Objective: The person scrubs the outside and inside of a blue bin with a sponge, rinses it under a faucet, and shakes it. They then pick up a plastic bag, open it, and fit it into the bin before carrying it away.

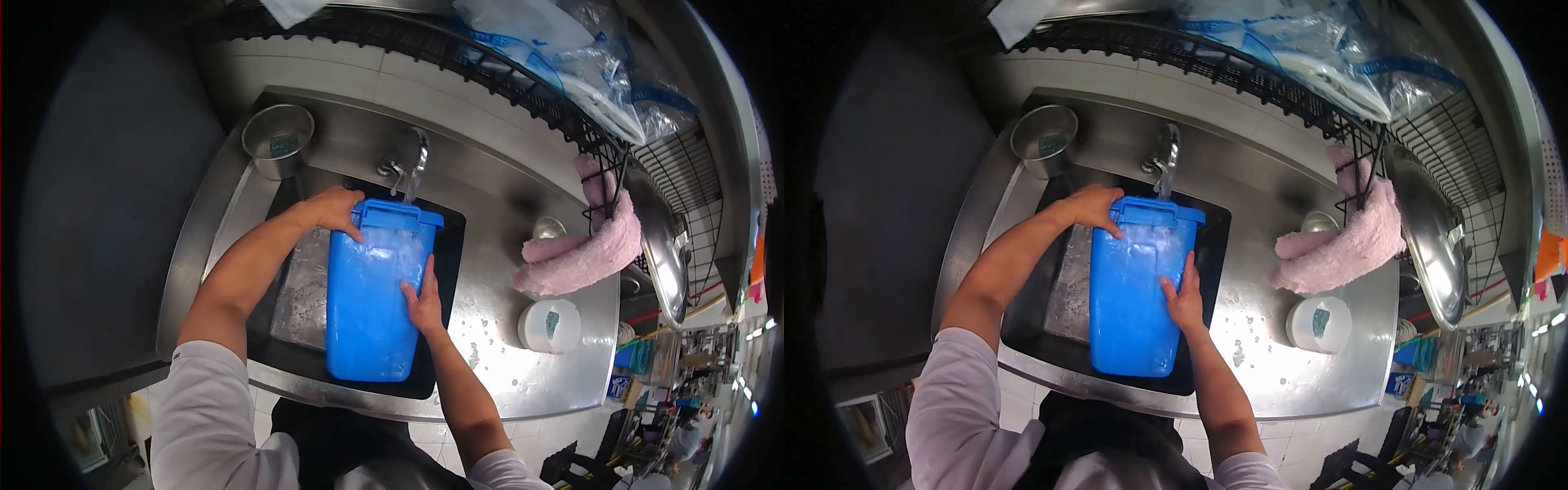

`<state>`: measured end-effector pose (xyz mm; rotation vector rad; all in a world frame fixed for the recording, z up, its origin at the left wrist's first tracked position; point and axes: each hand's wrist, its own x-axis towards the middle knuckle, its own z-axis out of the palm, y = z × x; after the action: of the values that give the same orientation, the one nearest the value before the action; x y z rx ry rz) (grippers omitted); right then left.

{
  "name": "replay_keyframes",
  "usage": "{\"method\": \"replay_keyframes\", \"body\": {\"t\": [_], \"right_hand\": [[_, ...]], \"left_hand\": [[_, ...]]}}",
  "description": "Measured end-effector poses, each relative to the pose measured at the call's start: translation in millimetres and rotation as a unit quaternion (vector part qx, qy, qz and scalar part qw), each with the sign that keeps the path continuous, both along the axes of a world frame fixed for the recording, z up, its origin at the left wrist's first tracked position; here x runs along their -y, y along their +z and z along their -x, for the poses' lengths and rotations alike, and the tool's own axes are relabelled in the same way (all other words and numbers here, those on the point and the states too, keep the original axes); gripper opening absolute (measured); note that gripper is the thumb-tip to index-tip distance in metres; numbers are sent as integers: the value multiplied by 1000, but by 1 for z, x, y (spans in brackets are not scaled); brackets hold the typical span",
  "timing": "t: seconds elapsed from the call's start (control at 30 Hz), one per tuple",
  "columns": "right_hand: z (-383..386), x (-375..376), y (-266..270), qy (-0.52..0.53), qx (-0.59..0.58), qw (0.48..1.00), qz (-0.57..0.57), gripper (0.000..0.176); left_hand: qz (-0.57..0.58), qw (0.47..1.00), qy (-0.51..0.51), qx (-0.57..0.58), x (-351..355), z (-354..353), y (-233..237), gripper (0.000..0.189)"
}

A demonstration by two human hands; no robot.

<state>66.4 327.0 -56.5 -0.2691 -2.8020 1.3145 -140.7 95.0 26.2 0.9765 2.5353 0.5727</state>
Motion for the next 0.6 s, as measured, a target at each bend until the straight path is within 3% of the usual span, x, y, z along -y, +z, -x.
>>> {"method": "replay_keyframes", "body": {"t": [0.1,0.27,0.47,0.5,0.53,0.6], "right_hand": [[14,0,-1,-34,-8,999,8,74],[73,-6,1,-7,-19,998,-65,49],[158,20,33,-24,-10,994,103,28],[164,25,43,-64,14,958,277,23],[170,30,49,-103,40,891,440,19],[178,22,62,-95,63,895,430,18]], "left_hand": [[32,999,-13,16,4,-10,15,78],[13,989,141,-36,24,-27,18,82],[6,989,148,-9,41,-38,8,86],[4,988,154,-4,40,-41,9,86],[0,986,167,-14,37,-42,13,84],[-7,982,188,-18,36,-44,8,82]]}}
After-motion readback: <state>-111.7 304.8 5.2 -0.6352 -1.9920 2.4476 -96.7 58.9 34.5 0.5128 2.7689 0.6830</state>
